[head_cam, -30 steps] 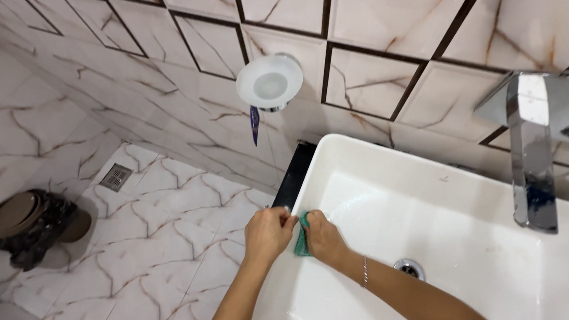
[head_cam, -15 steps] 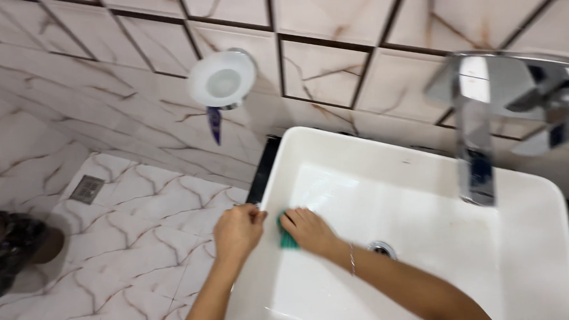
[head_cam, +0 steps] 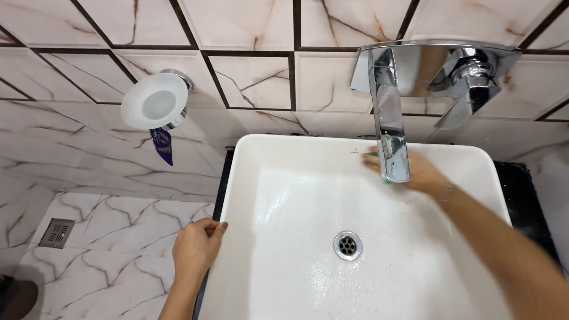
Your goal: The person cleans a white rectangular sink and its surrounding black countertop using a sponge and water.
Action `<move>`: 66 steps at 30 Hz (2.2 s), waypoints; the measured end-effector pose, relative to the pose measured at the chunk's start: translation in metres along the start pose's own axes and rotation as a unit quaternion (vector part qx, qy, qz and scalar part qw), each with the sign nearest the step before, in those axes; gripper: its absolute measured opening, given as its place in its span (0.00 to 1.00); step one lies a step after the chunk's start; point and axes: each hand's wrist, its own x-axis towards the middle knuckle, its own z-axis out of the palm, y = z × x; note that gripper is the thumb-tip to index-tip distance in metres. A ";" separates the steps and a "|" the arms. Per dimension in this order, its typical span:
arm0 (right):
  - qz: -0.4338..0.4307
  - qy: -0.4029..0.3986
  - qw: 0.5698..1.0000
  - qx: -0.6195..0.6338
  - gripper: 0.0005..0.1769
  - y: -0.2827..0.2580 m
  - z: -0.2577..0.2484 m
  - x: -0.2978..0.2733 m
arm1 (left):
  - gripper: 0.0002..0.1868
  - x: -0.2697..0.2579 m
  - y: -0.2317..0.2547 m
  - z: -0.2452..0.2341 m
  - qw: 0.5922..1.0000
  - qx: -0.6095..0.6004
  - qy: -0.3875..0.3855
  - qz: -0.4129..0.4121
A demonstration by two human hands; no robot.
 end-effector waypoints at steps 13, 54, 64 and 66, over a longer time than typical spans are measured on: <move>0.243 -0.059 0.883 0.398 0.37 -0.162 0.034 0.150 | 0.13 0.006 -0.003 0.000 1.000 -0.015 0.002 0.008; -0.034 -0.249 0.836 0.489 0.36 -0.268 -0.052 0.026 | 0.14 0.012 -0.002 -0.010 0.999 -0.019 -0.045 0.011; 0.069 -0.160 0.918 0.357 0.38 -0.304 -0.002 0.156 | 0.14 0.019 -0.010 -0.001 0.998 -0.005 -0.009 0.062; -0.020 -0.210 0.875 0.435 0.38 -0.340 -0.045 0.137 | 0.14 0.023 -0.015 -0.003 0.996 -0.007 0.008 0.094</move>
